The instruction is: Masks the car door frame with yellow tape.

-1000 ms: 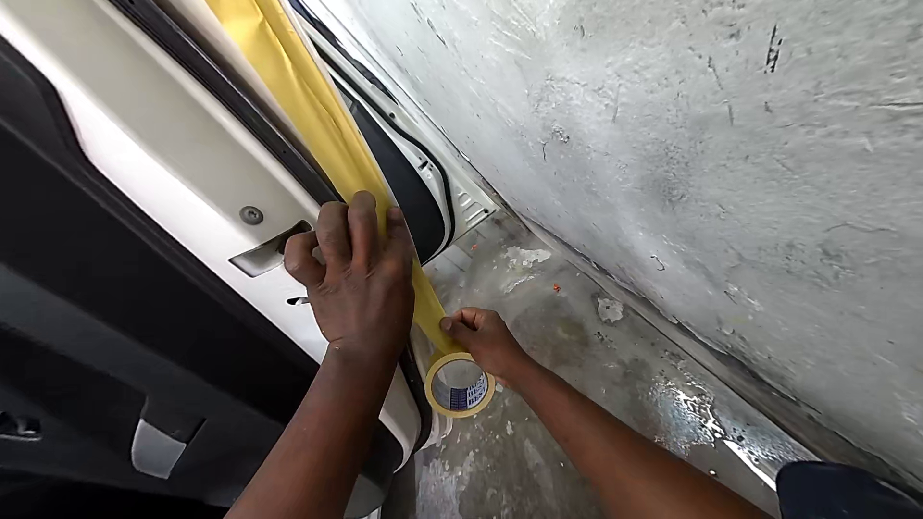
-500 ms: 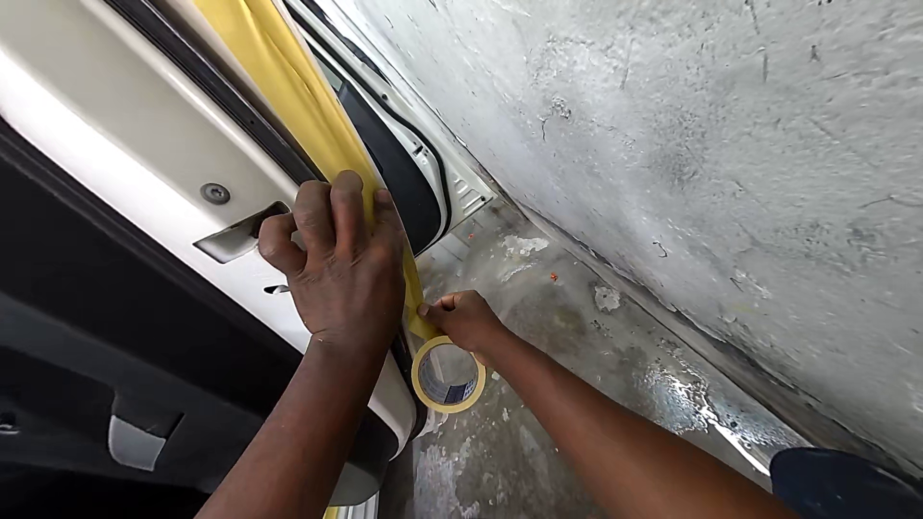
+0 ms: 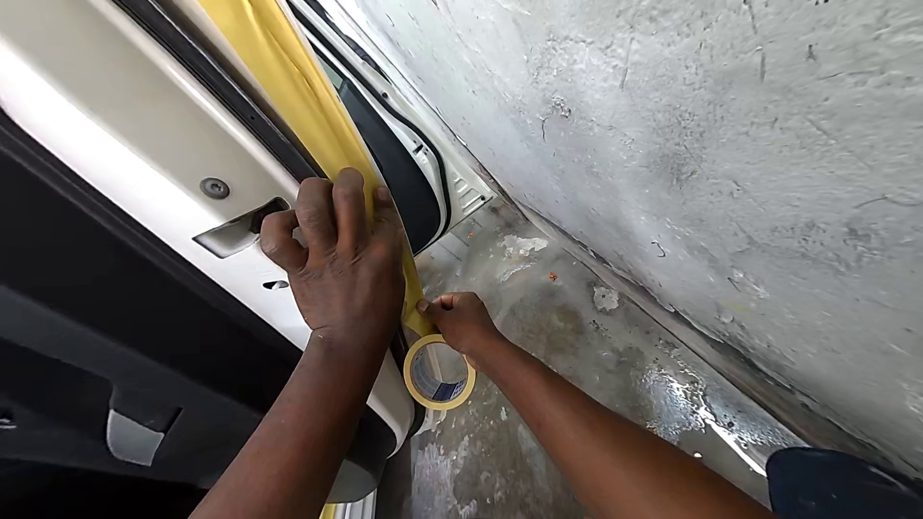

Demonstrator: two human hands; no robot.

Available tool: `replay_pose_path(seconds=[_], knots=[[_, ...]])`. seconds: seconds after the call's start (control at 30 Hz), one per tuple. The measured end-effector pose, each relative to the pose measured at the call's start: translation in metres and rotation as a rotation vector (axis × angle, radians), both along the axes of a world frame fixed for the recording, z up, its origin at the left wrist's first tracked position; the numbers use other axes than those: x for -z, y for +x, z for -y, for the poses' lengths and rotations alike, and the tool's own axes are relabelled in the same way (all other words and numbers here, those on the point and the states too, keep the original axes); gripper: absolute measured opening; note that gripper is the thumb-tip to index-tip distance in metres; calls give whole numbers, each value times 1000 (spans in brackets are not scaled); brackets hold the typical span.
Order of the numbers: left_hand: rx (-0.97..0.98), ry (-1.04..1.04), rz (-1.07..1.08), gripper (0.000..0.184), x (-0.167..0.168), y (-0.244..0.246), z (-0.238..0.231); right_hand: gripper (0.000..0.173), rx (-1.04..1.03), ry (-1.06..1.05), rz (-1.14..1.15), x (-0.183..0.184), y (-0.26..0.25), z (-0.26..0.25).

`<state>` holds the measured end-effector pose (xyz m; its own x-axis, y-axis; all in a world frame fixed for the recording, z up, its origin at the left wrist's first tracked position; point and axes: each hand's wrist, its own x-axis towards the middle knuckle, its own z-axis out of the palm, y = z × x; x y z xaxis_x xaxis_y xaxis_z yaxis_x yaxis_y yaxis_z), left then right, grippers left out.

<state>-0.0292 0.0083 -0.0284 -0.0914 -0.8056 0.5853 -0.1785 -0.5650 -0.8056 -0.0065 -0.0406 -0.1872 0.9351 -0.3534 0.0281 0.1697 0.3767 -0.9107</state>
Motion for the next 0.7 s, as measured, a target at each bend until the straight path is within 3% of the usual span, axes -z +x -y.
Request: replay_pose_path(seconds=[0.3,0.53,0.7], knots=[[4,-7,12,31,1,1,0,36,30,-1,-66,-10,2,-4],[-108,75,-59,34,31,8,-18,38,-17,83,-114,-16,-3,-5],[-115,78,-47,33,32,10,-18,37,-33,40,-116,-15,-4,-1]])
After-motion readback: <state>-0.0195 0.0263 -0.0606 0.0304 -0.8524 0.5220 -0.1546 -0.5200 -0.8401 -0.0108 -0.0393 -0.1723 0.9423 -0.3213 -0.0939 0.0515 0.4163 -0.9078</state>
